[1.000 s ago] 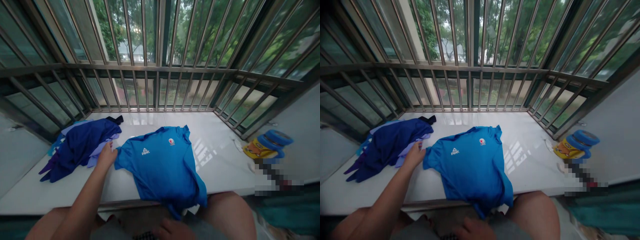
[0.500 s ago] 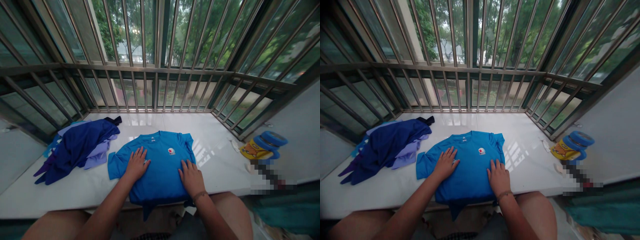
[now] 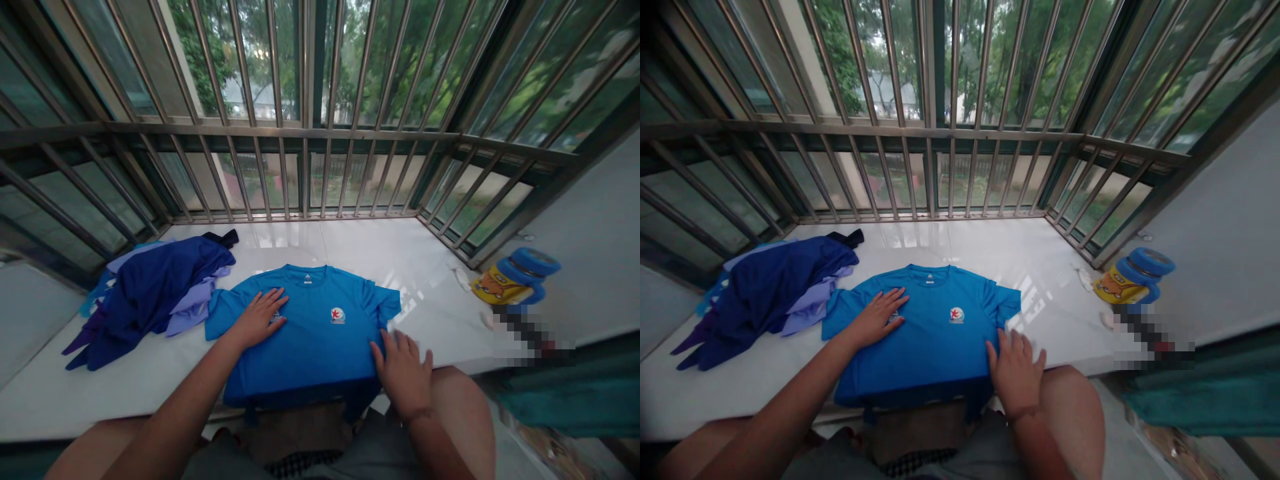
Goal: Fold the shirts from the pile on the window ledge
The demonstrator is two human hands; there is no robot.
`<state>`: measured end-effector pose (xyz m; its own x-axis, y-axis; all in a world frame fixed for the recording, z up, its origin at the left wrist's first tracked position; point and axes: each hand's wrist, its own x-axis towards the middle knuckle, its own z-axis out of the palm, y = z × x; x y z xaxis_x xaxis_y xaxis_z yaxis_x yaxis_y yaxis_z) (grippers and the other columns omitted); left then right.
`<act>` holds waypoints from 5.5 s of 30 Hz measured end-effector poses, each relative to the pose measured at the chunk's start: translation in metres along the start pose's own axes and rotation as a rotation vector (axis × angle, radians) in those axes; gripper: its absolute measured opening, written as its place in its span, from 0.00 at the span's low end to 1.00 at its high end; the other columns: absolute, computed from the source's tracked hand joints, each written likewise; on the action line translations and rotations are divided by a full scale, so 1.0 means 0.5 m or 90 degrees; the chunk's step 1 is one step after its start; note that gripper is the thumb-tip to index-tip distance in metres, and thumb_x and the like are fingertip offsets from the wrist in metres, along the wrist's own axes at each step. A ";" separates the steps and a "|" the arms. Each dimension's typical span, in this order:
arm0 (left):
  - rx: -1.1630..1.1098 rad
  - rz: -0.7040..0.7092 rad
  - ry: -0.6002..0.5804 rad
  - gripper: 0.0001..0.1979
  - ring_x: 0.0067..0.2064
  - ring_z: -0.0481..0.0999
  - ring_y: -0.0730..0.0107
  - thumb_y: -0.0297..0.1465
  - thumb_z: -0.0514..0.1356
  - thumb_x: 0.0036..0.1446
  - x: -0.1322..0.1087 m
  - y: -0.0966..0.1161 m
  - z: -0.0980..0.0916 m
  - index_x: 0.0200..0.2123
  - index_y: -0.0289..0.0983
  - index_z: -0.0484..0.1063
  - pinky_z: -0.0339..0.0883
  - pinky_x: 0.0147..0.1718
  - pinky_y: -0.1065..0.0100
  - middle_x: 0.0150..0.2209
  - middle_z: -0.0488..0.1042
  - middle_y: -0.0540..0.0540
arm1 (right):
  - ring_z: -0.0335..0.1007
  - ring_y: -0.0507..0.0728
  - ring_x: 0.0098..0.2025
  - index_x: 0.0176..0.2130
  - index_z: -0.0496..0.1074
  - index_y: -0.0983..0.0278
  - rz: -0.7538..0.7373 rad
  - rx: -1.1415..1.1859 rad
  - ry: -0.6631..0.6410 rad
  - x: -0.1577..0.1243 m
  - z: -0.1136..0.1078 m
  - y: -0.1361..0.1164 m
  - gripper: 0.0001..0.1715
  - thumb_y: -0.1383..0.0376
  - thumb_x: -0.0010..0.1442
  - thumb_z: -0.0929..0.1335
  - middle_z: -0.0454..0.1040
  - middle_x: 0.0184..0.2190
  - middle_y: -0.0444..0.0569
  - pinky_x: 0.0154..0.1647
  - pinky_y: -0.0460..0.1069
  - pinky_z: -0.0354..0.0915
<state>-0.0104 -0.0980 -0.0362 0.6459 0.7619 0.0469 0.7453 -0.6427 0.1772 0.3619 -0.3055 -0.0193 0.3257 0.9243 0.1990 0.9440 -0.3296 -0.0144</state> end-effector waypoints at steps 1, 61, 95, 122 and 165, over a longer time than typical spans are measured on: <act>0.006 -0.023 -0.003 0.31 0.80 0.53 0.49 0.45 0.54 0.75 0.003 0.011 0.004 0.77 0.47 0.62 0.47 0.77 0.38 0.80 0.55 0.42 | 0.69 0.77 0.64 0.64 0.76 0.60 0.052 -0.018 -0.014 0.030 -0.003 0.027 0.31 0.49 0.76 0.60 0.75 0.63 0.67 0.66 0.84 0.53; 0.133 -0.609 -0.015 0.37 0.70 0.69 0.31 0.47 0.46 0.75 -0.112 -0.003 -0.059 0.71 0.23 0.66 0.60 0.66 0.30 0.73 0.63 0.18 | 0.44 0.69 0.81 0.79 0.56 0.54 -0.181 0.057 -0.106 0.111 0.079 -0.095 0.38 0.46 0.78 0.57 0.51 0.81 0.48 0.78 0.71 0.45; -0.884 -0.656 0.179 0.28 0.31 0.83 0.67 0.52 0.73 0.49 -0.239 0.023 -0.061 0.39 0.42 0.65 0.81 0.41 0.60 0.31 0.80 0.49 | 0.44 0.70 0.81 0.80 0.56 0.55 -0.160 0.052 -0.113 0.097 0.062 -0.104 0.39 0.47 0.78 0.55 0.50 0.81 0.50 0.79 0.71 0.43; -0.304 -0.305 -0.181 0.24 0.35 0.78 0.60 0.46 0.49 0.70 -0.306 0.159 -0.099 0.27 0.41 0.72 0.61 0.36 0.64 0.30 0.80 0.45 | 0.44 0.69 0.81 0.79 0.56 0.55 -0.162 0.043 -0.111 0.096 0.060 -0.103 0.38 0.47 0.79 0.55 0.50 0.81 0.48 0.79 0.71 0.43; -0.002 -0.191 -0.015 0.33 0.81 0.48 0.47 0.50 0.47 0.76 0.101 0.017 -0.007 0.79 0.48 0.56 0.40 0.76 0.32 0.81 0.49 0.46 | 0.47 0.72 0.81 0.80 0.54 0.54 -0.088 -0.017 -0.147 0.301 0.100 0.105 0.36 0.49 0.80 0.52 0.50 0.81 0.49 0.74 0.79 0.53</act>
<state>0.0282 -0.0647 -0.0287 0.4007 0.9157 -0.0307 0.9029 -0.3890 0.1828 0.4634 -0.1739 -0.0391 0.2008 0.9791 -0.0320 0.9795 -0.2000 0.0242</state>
